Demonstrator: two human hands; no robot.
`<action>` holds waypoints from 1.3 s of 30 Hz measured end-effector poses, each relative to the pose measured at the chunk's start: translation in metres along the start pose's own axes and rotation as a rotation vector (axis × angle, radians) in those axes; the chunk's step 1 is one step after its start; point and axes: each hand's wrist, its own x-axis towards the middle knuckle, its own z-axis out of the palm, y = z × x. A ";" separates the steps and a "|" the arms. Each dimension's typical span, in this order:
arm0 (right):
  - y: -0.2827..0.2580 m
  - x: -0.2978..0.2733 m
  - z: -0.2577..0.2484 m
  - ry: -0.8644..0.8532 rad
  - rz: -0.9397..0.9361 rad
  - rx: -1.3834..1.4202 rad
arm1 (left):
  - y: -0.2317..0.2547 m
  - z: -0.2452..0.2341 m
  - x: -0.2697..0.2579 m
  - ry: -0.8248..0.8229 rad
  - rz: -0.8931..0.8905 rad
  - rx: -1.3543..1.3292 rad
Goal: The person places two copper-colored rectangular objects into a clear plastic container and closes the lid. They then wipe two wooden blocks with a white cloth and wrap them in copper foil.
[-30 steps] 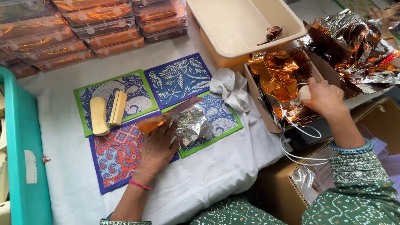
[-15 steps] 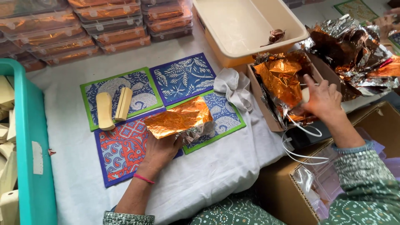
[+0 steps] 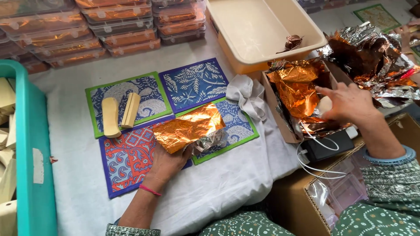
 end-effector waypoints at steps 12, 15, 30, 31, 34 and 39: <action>-0.065 0.044 -0.054 0.099 -0.272 -0.170 | 0.005 -0.004 0.000 0.022 0.025 0.026; -0.060 0.068 -0.032 0.165 -0.342 -0.126 | 0.007 -0.008 0.003 -0.024 -0.060 -0.048; -0.117 -0.027 -0.095 0.519 -0.522 0.333 | 0.004 -0.003 -0.003 0.038 -0.130 -0.112; -0.141 -0.043 -0.102 0.366 -0.723 0.414 | 0.004 -0.003 -0.003 0.050 -0.141 -0.138; -0.203 -0.077 -0.114 0.150 -1.134 0.425 | 0.001 0.002 -0.003 0.044 -0.132 -0.122; -0.264 -0.066 -0.112 0.042 -1.281 0.217 | -0.004 0.005 0.000 -0.002 -0.029 0.005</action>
